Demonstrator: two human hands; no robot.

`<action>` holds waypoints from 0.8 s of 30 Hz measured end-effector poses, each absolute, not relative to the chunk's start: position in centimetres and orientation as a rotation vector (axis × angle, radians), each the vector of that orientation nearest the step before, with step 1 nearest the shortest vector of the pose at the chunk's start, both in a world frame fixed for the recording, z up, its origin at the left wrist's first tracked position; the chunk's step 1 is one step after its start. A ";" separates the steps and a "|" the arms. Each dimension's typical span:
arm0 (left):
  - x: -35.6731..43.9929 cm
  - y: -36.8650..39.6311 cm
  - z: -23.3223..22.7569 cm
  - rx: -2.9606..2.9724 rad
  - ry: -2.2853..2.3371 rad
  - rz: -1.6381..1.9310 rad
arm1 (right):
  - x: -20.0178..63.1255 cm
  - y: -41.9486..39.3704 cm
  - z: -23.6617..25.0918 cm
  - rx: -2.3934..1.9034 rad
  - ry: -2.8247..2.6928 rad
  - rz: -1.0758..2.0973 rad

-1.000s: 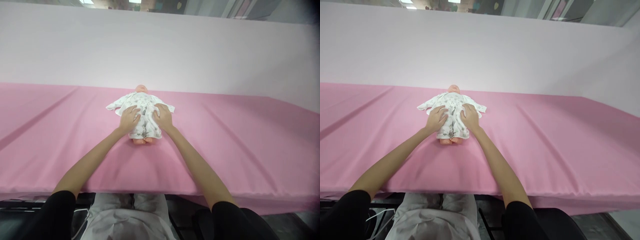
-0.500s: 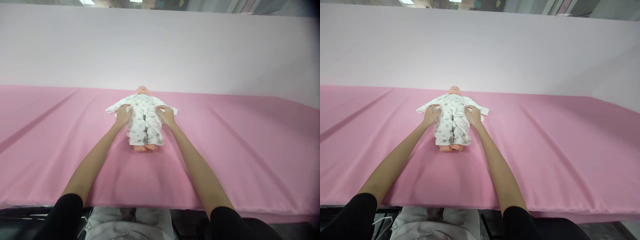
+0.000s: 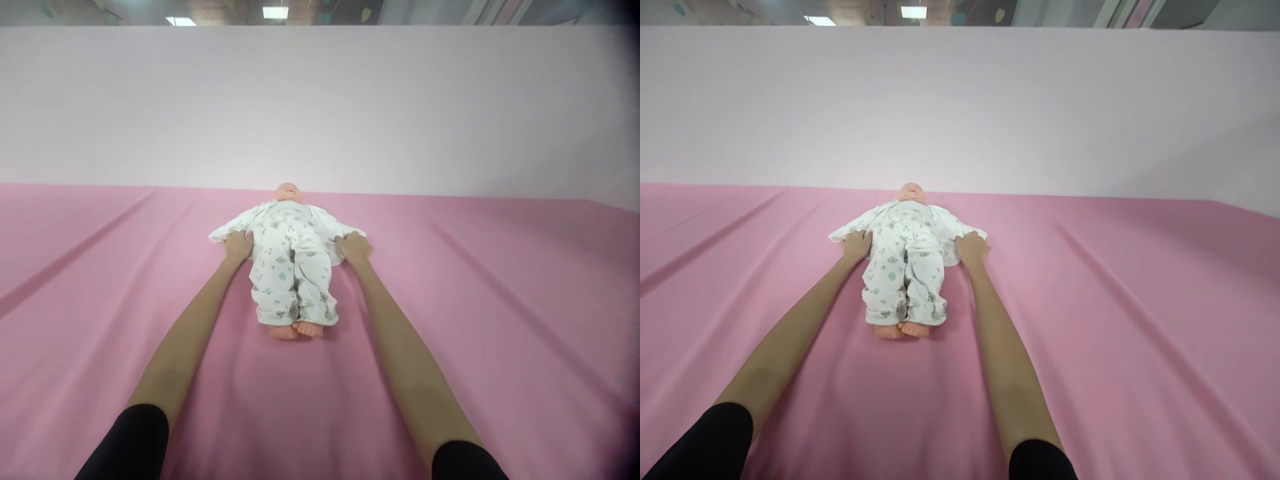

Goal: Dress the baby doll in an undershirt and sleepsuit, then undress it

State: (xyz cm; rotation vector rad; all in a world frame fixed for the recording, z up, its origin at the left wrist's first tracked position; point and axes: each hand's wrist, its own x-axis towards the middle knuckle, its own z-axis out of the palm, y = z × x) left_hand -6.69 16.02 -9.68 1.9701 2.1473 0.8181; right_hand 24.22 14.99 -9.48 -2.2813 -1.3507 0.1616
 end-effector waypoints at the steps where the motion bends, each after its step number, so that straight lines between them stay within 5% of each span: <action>1: -6.7 16.1 -9.7 2.006 2.150 0.806 | 24.2 14.9 -9.4 -2.289 -1.391 0.165; 10: -7.4 15.5 -8.1 1.466 1.678 1.209 | 24.1 13.9 -8.9 -2.175 -1.463 0.229; 24: -8.4 15.1 -6.2 1.156 1.409 1.249 | 23.7 13.5 -5.2 -1.561 -0.947 0.687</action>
